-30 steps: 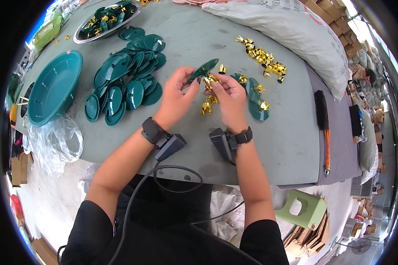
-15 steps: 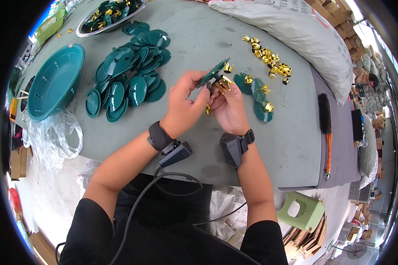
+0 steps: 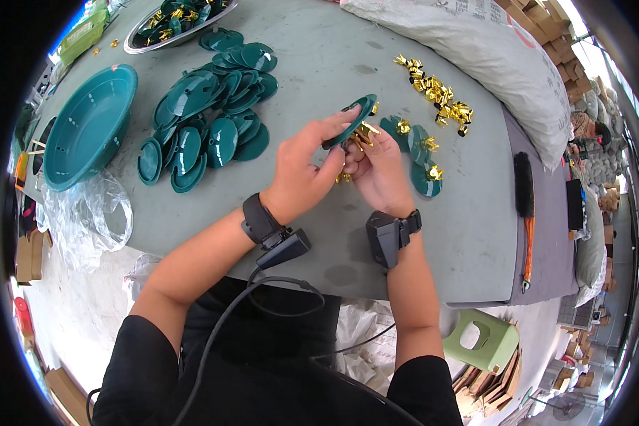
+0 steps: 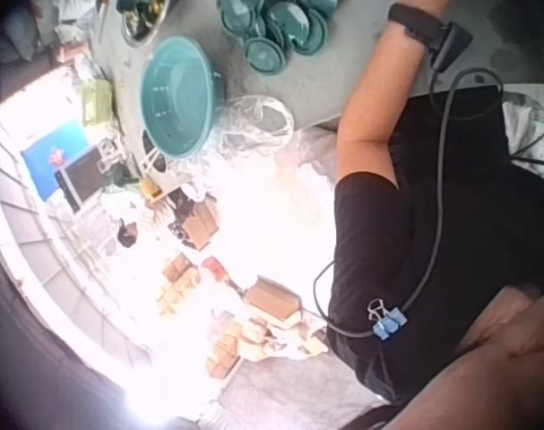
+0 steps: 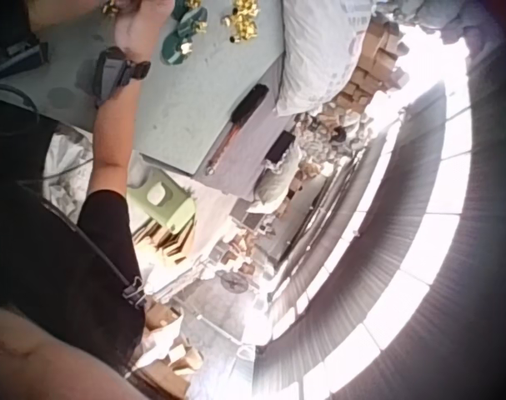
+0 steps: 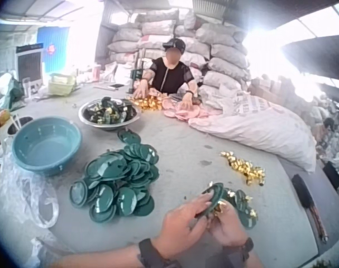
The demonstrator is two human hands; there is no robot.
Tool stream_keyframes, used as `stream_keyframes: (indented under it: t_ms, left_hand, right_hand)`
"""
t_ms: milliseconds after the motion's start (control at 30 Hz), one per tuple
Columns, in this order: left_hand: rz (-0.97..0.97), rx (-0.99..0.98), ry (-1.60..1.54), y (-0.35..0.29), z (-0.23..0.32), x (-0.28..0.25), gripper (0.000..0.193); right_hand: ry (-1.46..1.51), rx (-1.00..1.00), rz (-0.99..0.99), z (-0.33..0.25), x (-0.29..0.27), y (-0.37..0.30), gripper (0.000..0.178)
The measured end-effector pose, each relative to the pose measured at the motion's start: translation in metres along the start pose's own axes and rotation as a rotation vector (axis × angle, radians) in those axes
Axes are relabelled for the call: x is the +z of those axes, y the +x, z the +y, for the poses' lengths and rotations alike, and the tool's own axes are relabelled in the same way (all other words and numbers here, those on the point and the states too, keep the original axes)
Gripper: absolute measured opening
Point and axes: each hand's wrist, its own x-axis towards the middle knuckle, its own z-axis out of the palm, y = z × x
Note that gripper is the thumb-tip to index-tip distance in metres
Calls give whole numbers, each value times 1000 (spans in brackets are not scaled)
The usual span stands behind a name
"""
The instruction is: The person is assembling small gold-colored metal clips into green plastic bases.
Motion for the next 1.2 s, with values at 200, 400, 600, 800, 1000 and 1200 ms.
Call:
stream_keyframes:
  t_ms: [200,400,600,800,1000,1200]
  left_hand:
    - [-33,-41,75,0,0,-1,25]
    - [143,-502,-155,-2,-23,4,21]
    - [79,-356,12,-3,-18,4,18]
    - [-18,-255,13,-1,-20,3,25]
    - [-131,-443,80,-3,-43,-2,30]
    - [-125,-569,55,-2,-59,-10,28]
  right_hand:
    - [132,285,-256,-15,-11,0,18]
    - [-1007,-387,72,-9,28,-1,41]
    - [-893,-223,163,-10,27,-4,36]
    - [-537,-69,249,-25,9,1,35]
    - [-1015,-280,772,-60,-34,2,38]
    - [-1323,-333,386,-26,-38,18,39]
